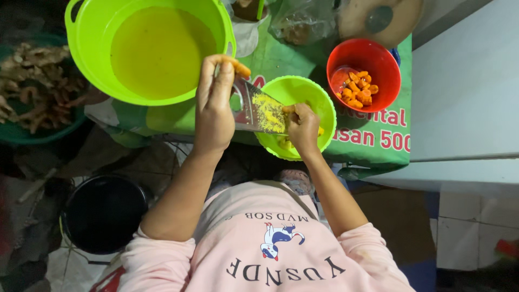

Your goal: The person grates orange vegetables using a handheld metal grater over a green bowl. The grated material accumulates in the bowl while the person continues the repetitive grating motion throughout the clip.

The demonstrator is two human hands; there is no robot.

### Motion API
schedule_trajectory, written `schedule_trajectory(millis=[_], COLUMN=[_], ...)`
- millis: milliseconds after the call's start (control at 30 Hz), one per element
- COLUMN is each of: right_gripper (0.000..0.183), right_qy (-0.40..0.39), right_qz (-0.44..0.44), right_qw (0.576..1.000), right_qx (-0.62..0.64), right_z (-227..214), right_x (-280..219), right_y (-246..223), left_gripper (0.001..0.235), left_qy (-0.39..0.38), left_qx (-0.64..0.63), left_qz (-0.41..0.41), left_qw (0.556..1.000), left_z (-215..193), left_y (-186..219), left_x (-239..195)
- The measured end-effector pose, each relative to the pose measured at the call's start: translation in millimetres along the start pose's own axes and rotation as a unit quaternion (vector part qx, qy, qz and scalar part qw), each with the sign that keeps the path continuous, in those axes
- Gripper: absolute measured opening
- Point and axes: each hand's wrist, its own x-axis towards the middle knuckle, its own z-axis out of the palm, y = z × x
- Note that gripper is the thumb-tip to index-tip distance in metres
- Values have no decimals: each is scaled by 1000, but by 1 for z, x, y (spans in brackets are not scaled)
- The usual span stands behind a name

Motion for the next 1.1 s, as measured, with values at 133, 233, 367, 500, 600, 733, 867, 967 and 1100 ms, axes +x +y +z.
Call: schedule_trajectory(millis=[133, 233, 367, 500, 600, 733, 867, 967, 1100], right_gripper=[24, 27, 20, 21, 16, 22, 17, 16, 21], right_qy=[-2, 13, 12, -10, -8, -2, 18, 10, -12], right_qz=[-105, -168, -59, 11, -41, -154, -63, 2, -23], right_qw=[994, 985, 998, 1000, 999, 987, 997, 1000, 1000], right_qx=[43, 24, 6, -26, 9, 51, 31, -22, 1], right_z=[-10, -9, 2, 0, -7, -12, 0, 3, 2], right_x=[-12, -14, 1, 4, -1, -15, -5, -2, -13], right_y=[-33, -37, -10, 1, -19, -40, -18, 15, 39], left_gripper=[26, 24, 24, 23, 23, 22, 22, 23, 23], left_qy=[10, 9, 10, 8, 10, 13, 12, 11, 7], left_qx=[37, 24, 30, 1, -1, 1, 22, 24, 5], left_qz=[10, 8, 16, 15, 11, 6, 23, 16, 8], left_qw=[999, 1000, 999, 1000, 1000, 1000, 999, 1000, 1000], left_z=[3, 4, 0, 0, 1, 1, -3, -5, -7], left_y=[0, -3, -5, -8, -7, -8, -5, -4, -4], left_x=[3, 4, 4, 4, 5, 3, 1, 1, 2])
